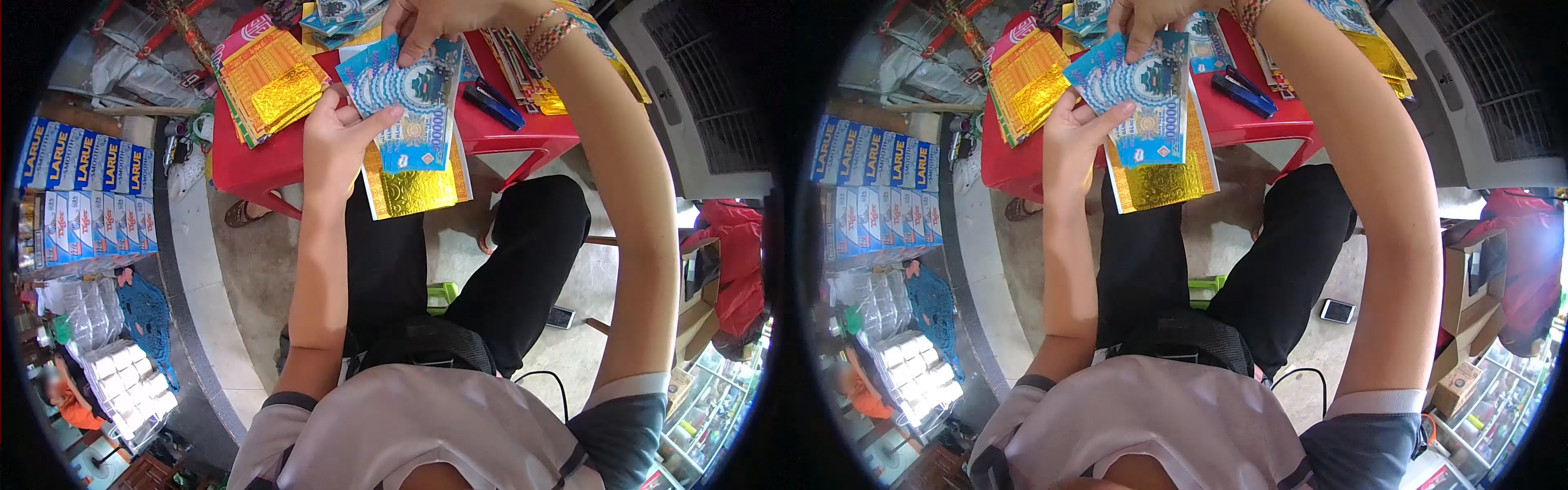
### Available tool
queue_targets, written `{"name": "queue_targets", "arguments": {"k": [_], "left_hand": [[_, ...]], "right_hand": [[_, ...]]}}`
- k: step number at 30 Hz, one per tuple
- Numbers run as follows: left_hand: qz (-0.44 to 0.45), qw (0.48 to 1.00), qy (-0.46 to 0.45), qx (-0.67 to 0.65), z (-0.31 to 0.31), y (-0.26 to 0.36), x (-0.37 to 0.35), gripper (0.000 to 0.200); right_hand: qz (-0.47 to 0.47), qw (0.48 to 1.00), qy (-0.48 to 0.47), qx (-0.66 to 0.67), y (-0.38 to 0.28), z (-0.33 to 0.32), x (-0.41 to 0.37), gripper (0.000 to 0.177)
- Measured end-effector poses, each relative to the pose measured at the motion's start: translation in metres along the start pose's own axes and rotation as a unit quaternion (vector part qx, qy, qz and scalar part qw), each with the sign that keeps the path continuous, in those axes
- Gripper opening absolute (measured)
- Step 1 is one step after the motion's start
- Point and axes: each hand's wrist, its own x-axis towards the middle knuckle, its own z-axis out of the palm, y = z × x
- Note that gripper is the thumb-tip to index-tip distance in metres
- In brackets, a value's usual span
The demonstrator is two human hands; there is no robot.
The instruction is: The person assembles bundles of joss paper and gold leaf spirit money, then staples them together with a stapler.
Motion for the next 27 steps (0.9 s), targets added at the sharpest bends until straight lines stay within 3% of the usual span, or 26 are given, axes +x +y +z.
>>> {"name": "queue_targets", "arguments": {"k": [2,4,9,12,13,14,15,17,21,27], "left_hand": [[-0.019,1.000,0.001,-0.008,-0.002,-0.001,0.003,0.048],[-0.018,1.000,0.002,-0.011,-0.001,0.000,0.004,0.049],[-0.029,0.999,0.002,-0.015,-0.009,0.000,0.002,0.050],[0.026,0.996,0.041,0.074,-0.020,-0.001,-0.006,0.044],[0.080,0.958,0.098,0.257,-0.026,0.003,-0.010,0.043],[0.130,0.881,0.150,0.430,-0.028,0.005,-0.017,0.042],[0.127,0.882,0.147,0.429,-0.027,0.006,-0.026,0.042],[0.231,0.791,0.035,0.566,-0.020,0.009,-0.049,0.041],[0.178,0.789,-0.060,0.585,0.003,0.003,-0.079,0.047],[0.190,0.765,-0.093,0.608,0.003,-0.021,-0.087,0.067]], "right_hand": [[-0.001,1.000,0.006,0.006,0.009,-0.002,0.008,0.024],[0.083,0.996,0.000,-0.026,0.004,-0.005,0.010,0.025],[0.065,0.998,0.000,0.007,0.012,-0.007,0.019,0.027],[0.086,0.996,-0.003,-0.010,0.019,-0.011,0.024,0.028],[0.095,0.995,-0.012,-0.030,0.021,-0.011,0.024,0.030],[0.098,0.995,-0.013,-0.027,0.023,-0.011,0.025,0.030],[0.117,0.992,-0.011,-0.041,0.023,-0.011,0.026,0.030],[0.137,0.989,-0.011,-0.056,0.028,-0.009,0.028,0.031],[0.145,0.989,-0.024,-0.003,0.042,-0.001,0.035,0.032],[0.102,0.993,-0.046,0.027,0.056,0.005,0.046,0.031]]}}
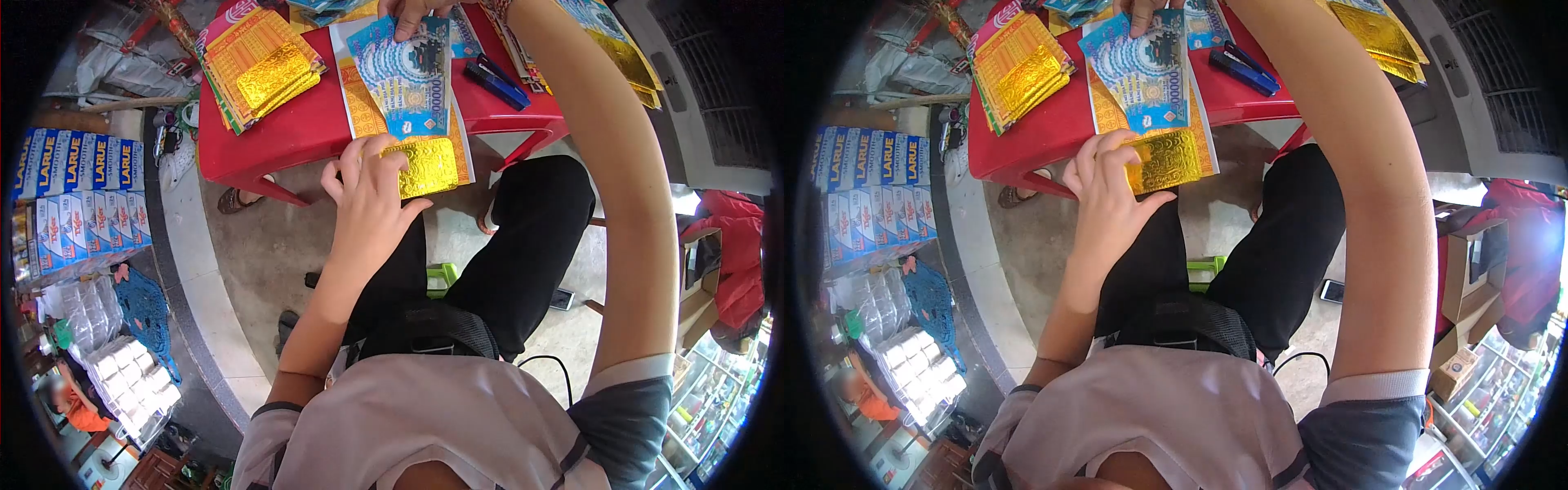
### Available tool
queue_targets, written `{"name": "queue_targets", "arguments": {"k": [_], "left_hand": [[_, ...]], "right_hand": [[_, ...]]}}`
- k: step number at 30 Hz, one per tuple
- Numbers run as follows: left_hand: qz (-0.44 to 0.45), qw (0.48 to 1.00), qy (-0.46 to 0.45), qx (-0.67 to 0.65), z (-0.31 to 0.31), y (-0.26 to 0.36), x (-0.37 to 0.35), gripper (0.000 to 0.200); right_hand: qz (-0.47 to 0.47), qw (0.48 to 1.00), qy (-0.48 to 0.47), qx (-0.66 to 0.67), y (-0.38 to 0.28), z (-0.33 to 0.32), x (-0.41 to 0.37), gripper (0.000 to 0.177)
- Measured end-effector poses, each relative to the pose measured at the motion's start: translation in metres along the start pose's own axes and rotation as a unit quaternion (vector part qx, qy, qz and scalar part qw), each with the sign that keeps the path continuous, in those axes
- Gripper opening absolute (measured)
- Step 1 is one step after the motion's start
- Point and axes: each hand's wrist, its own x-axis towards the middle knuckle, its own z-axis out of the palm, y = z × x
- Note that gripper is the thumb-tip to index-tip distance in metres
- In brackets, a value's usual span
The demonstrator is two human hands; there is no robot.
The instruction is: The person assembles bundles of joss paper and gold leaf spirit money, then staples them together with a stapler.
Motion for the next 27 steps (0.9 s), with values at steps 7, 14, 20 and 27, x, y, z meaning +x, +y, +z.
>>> {"name": "queue_targets", "arguments": {"k": [7,14,20,27], "left_hand": [[0.009,0.998,0.059,0.019,0.007,-0.011,-0.001,0.085],[-0.006,0.999,0.045,0.008,0.008,-0.012,0.000,0.087],[0.012,0.998,0.056,-0.009,0.013,-0.016,-0.002,0.091],[0.000,0.999,0.054,0.004,0.009,-0.013,-0.001,0.093]], "right_hand": [[-0.015,1.000,-0.010,0.013,0.002,0.006,0.008,0.022],[-0.043,0.999,-0.019,0.017,0.008,0.012,0.010,0.021],[-0.066,0.998,-0.007,0.003,0.012,0.014,0.009,0.021],[-0.053,0.999,0.008,-0.006,0.005,0.015,0.004,0.023]]}}
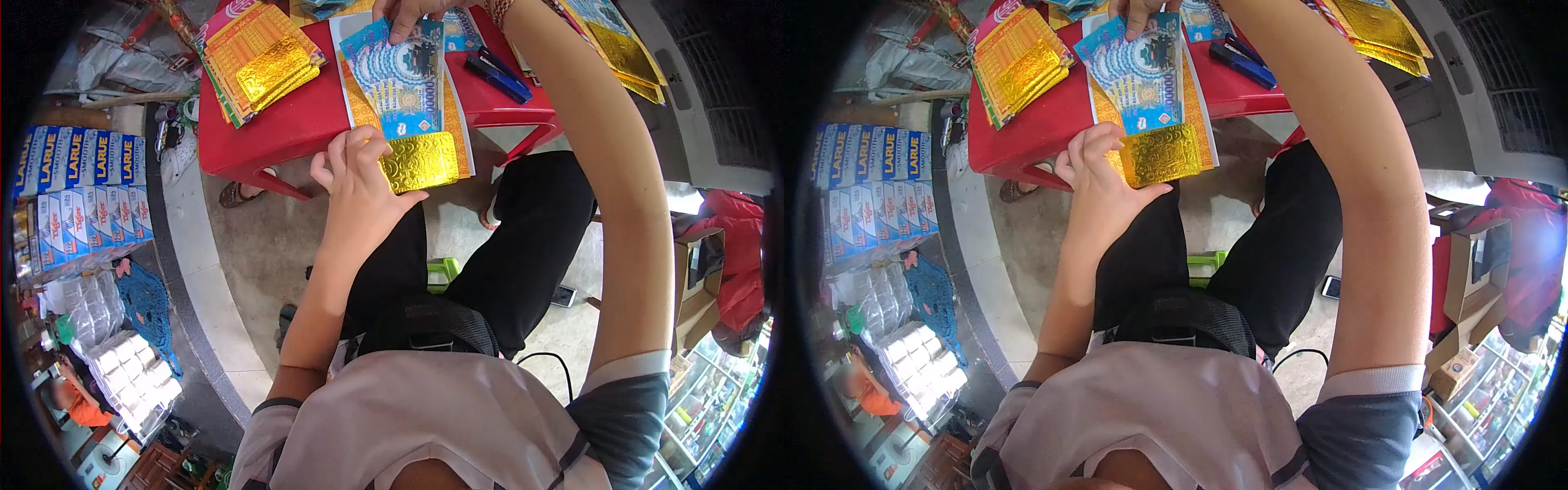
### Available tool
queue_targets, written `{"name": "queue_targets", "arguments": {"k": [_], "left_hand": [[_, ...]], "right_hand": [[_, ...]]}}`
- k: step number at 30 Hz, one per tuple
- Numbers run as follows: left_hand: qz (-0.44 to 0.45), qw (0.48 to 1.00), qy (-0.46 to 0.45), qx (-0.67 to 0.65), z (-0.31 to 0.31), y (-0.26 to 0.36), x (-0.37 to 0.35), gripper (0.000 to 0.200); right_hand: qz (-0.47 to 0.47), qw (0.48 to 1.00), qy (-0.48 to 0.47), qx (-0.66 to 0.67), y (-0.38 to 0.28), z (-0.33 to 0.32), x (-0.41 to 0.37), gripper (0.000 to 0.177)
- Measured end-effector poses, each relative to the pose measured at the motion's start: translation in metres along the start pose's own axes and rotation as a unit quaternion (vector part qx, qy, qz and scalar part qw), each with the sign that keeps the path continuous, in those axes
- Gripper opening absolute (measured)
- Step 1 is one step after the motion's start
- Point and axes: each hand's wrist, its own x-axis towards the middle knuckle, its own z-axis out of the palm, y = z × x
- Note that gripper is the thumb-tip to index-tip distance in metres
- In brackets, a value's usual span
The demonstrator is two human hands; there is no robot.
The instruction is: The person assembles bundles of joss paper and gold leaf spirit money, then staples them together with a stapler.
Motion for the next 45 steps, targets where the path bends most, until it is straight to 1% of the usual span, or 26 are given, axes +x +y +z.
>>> {"name": "queue_targets", "arguments": {"k": [5,7,8,12,14,15,18,20,21,23,27,29,30,32,35,38,42,45], "left_hand": [[0.000,1.000,-0.010,-0.008,0.000,-0.004,0.001,0.094],[0.007,1.000,-0.008,-0.008,0.000,-0.003,0.002,0.093],[0.012,1.000,-0.005,-0.005,-0.001,-0.003,0.002,0.092],[0.012,1.000,0.001,-0.013,0.000,-0.003,0.001,0.089],[0.017,1.000,0.008,-0.012,0.001,-0.003,0.000,0.086],[0.017,1.000,0.008,-0.012,0.001,-0.004,0.000,0.086],[0.022,0.999,0.015,-0.019,0.003,-0.004,-0.001,0.085],[0.024,0.999,0.019,-0.018,0.003,-0.004,-0.002,0.085],[0.023,0.999,0.019,-0.017,0.003,-0.004,-0.003,0.085],[0.021,0.999,0.023,-0.024,0.004,-0.004,-0.003,0.084],[0.026,0.999,0.033,-0.018,0.005,-0.003,-0.003,0.084],[0.025,0.999,0.033,-0.017,0.004,-0.003,-0.002,0.084],[0.026,0.999,0.035,-0.016,0.005,-0.003,0.000,0.084],[0.025,0.999,0.038,-0.013,0.005,-0.003,-0.001,0.083],[0.028,0.998,0.044,-0.026,0.007,-0.003,-0.001,0.083],[0.025,0.999,0.037,-0.024,0.006,-0.003,-0.002,0.082],[0.028,0.998,0.044,-0.023,0.008,-0.004,-0.002,0.082],[0.028,0.998,0.038,-0.051,0.010,-0.007,-0.004,0.082]], "right_hand": [[-0.001,1.000,0.000,-0.010,0.002,0.000,0.004,0.025],[-0.001,1.000,-0.011,-0.017,0.002,-0.001,0.006,0.025],[-0.004,0.999,-0.036,-0.004,0.005,0.000,0.010,0.024],[-0.003,0.999,-0.026,-0.024,0.002,0.005,0.008,0.023],[-0.032,0.999,-0.034,-0.015,0.007,0.012,0.010,0.023],[-0.032,0.999,-0.034,-0.015,0.009,0.015,0.011,0.023],[-0.023,0.999,-0.047,-0.010,0.015,0.027,0.014,0.027],[-0.050,0.998,0.000,0.031,0.021,0.036,0.015,0.036],[-0.051,0.998,0.000,0.032,0.016,0.036,0.013,0.036],[-0.003,0.999,-0.045,0.023,0.008,0.036,0.007,0.044],[-0.019,0.999,-0.009,0.024,0.012,0.044,0.006,0.044],[-0.023,0.997,-0.058,0.040,0.015,0.044,0.010,0.043],[-0.024,0.997,-0.057,0.037,0.014,0.045,0.011,0.043],[0.027,0.994,-0.069,0.078,0.012,0.054,0.011,0.027],[0.009,0.995,-0.054,0.089,0.015,0.059,0.011,0.024],[0.015,0.996,-0.035,0.084,0.009,0.062,0.003,0.024],[0.011,0.996,-0.042,0.080,0.015,0.063,0.004,0.026],[0.000,0.996,-0.019,0.089,0.015,0.065,0.004,0.029]]}}
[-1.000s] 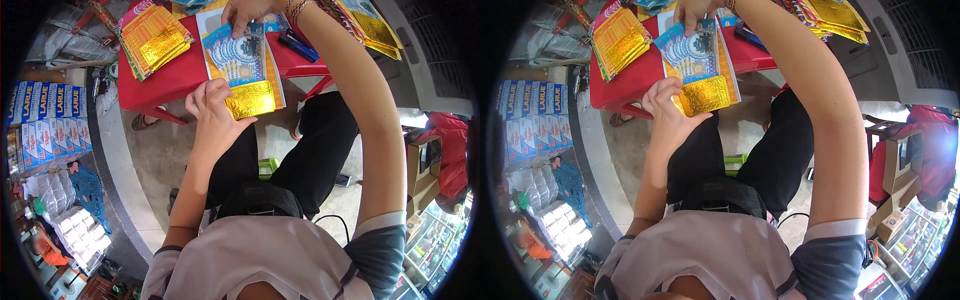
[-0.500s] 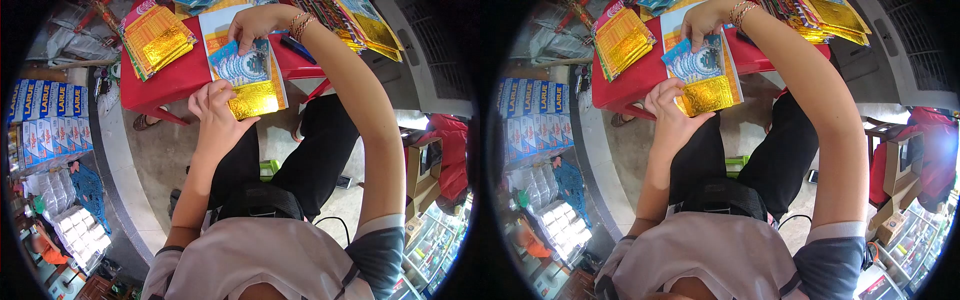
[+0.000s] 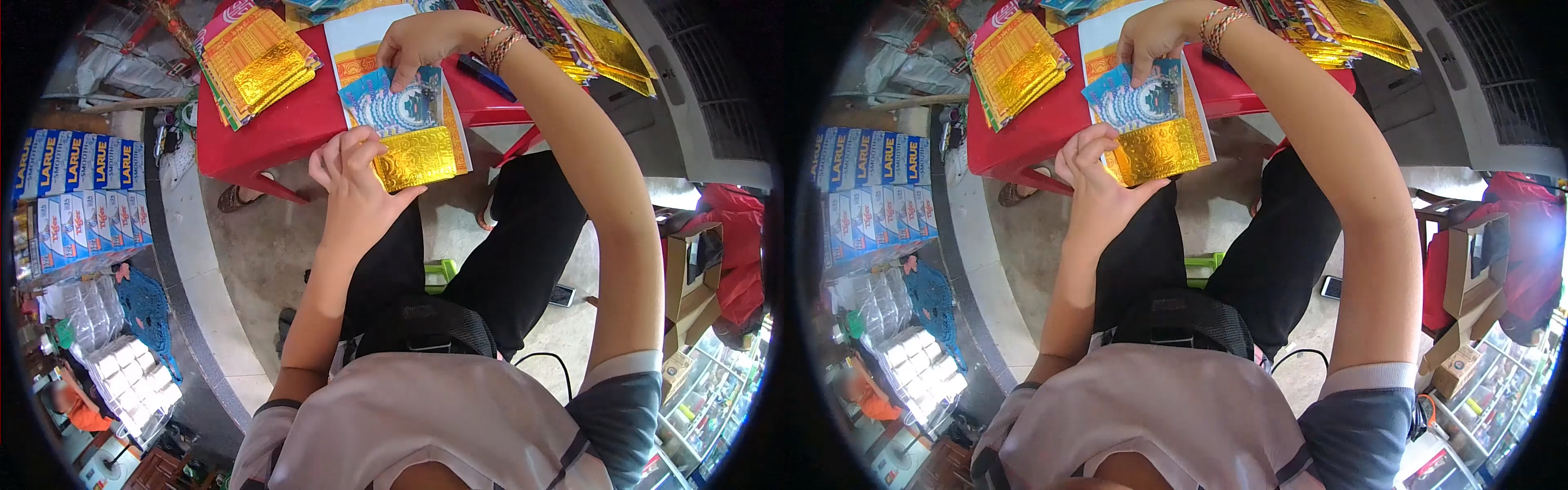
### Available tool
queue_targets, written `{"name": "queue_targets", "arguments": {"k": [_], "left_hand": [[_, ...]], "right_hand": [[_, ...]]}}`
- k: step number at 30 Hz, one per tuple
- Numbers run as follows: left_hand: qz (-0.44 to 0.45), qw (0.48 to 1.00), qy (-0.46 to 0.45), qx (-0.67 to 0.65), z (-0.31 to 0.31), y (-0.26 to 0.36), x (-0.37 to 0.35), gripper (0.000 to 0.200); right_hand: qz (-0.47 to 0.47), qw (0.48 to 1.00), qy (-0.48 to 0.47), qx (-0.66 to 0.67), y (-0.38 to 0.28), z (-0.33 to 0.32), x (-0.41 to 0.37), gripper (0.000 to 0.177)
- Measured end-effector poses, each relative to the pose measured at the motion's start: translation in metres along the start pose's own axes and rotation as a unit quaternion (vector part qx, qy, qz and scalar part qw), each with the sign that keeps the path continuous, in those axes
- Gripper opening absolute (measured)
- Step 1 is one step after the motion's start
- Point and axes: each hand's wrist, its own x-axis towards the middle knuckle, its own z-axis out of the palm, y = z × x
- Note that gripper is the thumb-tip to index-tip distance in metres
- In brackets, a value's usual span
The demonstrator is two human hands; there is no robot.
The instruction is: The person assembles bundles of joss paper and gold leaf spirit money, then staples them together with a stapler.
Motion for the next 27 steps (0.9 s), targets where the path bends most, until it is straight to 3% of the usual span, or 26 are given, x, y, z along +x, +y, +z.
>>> {"name": "queue_targets", "arguments": {"k": [6,8,15,17,20,27], "left_hand": [[0.001,1.000,-0.002,0.001,-0.001,0.002,0.001,0.082],[0.002,1.000,0.005,0.027,-0.002,0.004,0.003,0.082],[0.007,1.000,0.007,0.025,-0.001,0.002,0.002,0.082],[-0.007,1.000,-0.005,-0.005,0.001,0.000,0.000,0.084],[-0.008,1.000,-0.001,-0.006,0.001,0.000,0.000,0.084],[-0.006,1.000,-0.001,-0.007,0.001,0.000,0.000,0.083]], "right_hand": [[-0.008,1.000,-0.011,-0.008,0.000,-0.004,-0.001,0.026],[-0.030,0.995,-0.045,-0.082,-0.013,-0.016,-0.012,0.044],[-0.020,0.997,-0.054,-0.046,-0.007,-0.015,-0.013,0.042],[0.026,0.999,0.012,-0.039,-0.005,-0.013,-0.014,0.039],[0.030,0.997,0.035,-0.056,-0.007,-0.012,-0.015,0.039],[0.017,0.992,0.006,-0.125,-0.014,-0.017,-0.021,0.041]]}}
